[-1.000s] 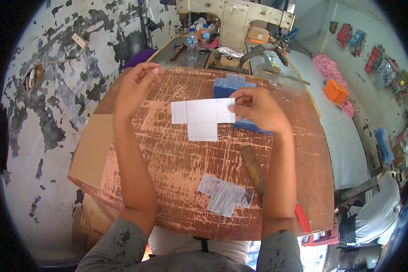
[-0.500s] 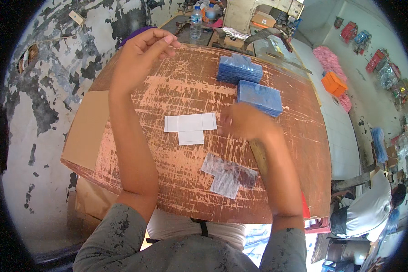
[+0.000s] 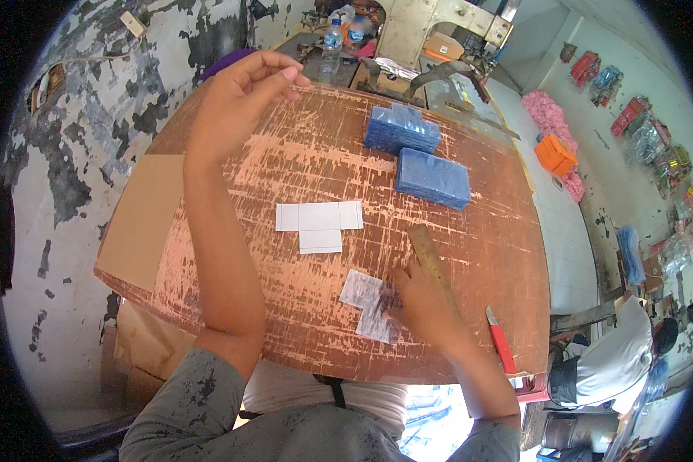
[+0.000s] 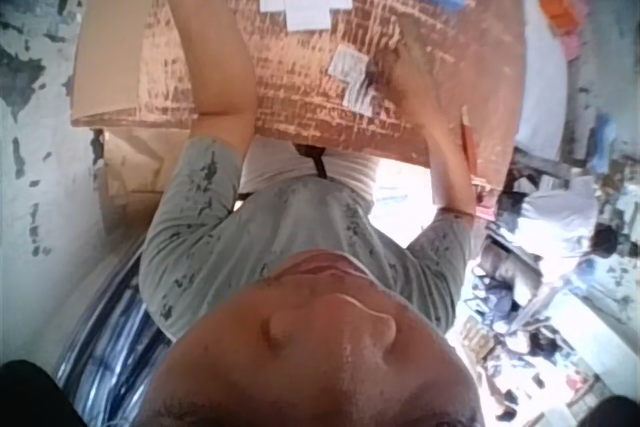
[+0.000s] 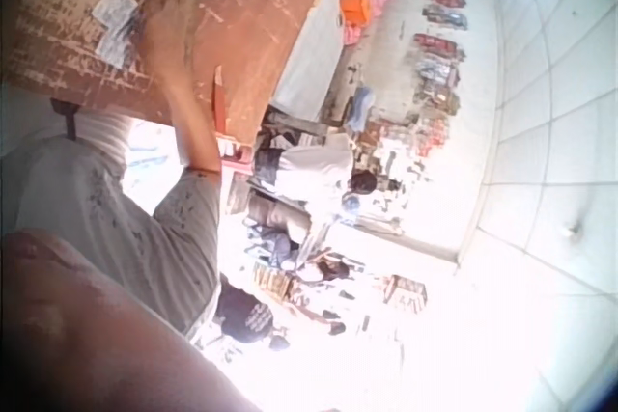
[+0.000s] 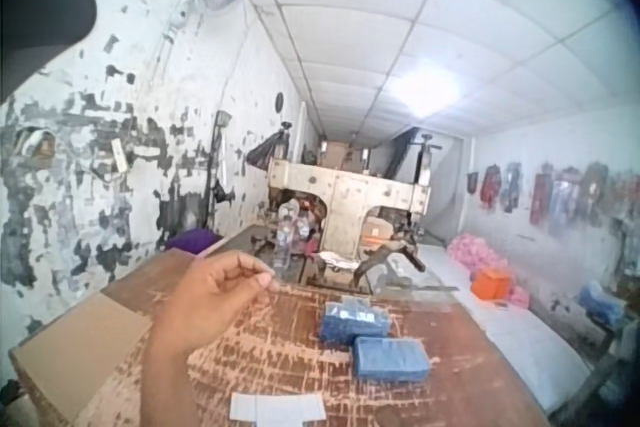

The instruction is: The person cuts small pieces of silver foil using a utility knife on a wooden table, then picks up and folds a T-shaped paper template. They then place the foil over a blue object and use the knife to cut along the edges of the T-shaped paper placed on top of it.

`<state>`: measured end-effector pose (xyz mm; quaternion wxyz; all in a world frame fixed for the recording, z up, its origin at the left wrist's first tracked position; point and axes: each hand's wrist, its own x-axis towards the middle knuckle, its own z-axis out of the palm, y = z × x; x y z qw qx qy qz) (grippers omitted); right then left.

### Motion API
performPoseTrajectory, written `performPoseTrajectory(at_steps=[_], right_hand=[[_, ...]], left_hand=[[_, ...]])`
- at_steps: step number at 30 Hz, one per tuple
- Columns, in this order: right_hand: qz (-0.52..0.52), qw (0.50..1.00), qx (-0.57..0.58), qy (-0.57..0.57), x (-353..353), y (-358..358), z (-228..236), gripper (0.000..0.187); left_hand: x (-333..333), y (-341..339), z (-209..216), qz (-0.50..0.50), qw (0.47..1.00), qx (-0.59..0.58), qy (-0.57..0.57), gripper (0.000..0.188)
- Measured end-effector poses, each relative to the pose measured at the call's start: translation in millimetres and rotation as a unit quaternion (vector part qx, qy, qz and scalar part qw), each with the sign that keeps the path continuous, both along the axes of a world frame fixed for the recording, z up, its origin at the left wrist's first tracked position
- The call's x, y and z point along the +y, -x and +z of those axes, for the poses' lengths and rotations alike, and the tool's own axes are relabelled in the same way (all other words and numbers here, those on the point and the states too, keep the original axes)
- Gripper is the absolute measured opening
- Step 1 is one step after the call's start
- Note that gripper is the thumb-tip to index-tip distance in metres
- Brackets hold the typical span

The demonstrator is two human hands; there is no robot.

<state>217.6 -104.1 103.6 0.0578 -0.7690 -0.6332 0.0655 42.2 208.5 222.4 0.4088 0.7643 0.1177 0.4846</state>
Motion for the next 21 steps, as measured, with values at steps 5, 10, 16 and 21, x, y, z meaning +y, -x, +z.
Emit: performPoseTrajectory(at_steps=[5, 10, 16, 21], right_hand=[[0.079, 0.973, 0.216, -0.01, 19, -57, 32, 0.026], [0.026, 0.97, 0.064, -0.234, 105, -101, 90, 0.022], [0.034, 0.924, -0.057, -0.376, 218, -185, 66, 0.024], [0.102, 0.904, -0.102, -0.403, 254, -222, 13, 0.026]], left_hand=[[-2, 4, 4, 0.013, 1.0, 0.011, 0.013, 0.024], [7, 11, 0, 0.006, 1.0, -0.002, 0.01, 0.023], [12, 9, -4, 0.008, 0.999, -0.029, 0.04, 0.02], [12, 13, -3, 0.007, 0.998, -0.023, 0.049, 0.021]])
